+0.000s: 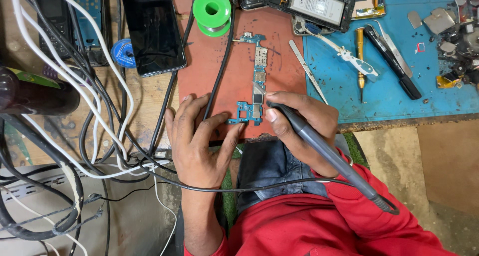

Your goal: The person solders components on a disassembled phone motherboard laid on a work mat, holding the board steady with one hand while applying a soldering iron with the other, occasionally repositioning the board and using solder wire. Near the end they set the iron aside and clean the board area with a cotton swab.

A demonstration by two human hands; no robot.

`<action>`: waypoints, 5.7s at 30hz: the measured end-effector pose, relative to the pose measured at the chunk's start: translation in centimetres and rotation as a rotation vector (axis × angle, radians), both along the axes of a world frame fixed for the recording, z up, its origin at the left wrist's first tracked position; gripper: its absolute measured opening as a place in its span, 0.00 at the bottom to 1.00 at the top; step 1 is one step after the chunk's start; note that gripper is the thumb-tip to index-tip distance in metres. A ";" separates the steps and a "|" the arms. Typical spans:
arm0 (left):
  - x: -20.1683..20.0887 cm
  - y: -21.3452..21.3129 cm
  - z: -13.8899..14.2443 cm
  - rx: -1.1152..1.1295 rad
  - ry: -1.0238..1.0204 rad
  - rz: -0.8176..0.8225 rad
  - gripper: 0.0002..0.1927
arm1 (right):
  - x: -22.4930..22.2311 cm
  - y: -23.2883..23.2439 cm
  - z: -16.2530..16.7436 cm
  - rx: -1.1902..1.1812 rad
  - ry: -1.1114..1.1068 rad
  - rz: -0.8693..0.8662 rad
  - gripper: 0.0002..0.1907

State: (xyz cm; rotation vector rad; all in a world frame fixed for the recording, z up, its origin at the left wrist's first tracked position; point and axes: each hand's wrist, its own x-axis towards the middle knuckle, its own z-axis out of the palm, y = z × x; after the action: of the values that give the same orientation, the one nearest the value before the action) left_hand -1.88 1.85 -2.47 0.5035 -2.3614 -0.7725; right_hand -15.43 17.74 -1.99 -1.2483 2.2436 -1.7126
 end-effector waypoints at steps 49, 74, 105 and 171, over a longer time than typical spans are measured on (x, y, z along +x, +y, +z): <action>-0.1 -0.6 -0.7 0.028 -0.002 -0.006 0.14 | -0.5 -0.1 -0.8 0.026 0.032 0.035 0.17; -0.1 -0.6 -0.6 0.040 -0.012 -0.008 0.13 | -0.6 -0.4 -0.7 0.046 0.073 -0.005 0.14; 0.0 -0.9 -0.7 0.031 -0.004 -0.020 0.13 | -0.6 -0.6 -1.2 -0.095 -0.038 0.139 0.18; -0.2 -0.8 -0.5 0.033 -0.007 -0.023 0.13 | -0.9 -0.6 -0.9 0.017 0.112 0.066 0.18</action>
State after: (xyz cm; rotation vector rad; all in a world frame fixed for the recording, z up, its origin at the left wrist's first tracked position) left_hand -2.10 1.08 -2.98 0.4944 -2.3679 -0.8224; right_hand -16.28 17.17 -2.84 -1.4326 2.2430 -1.6369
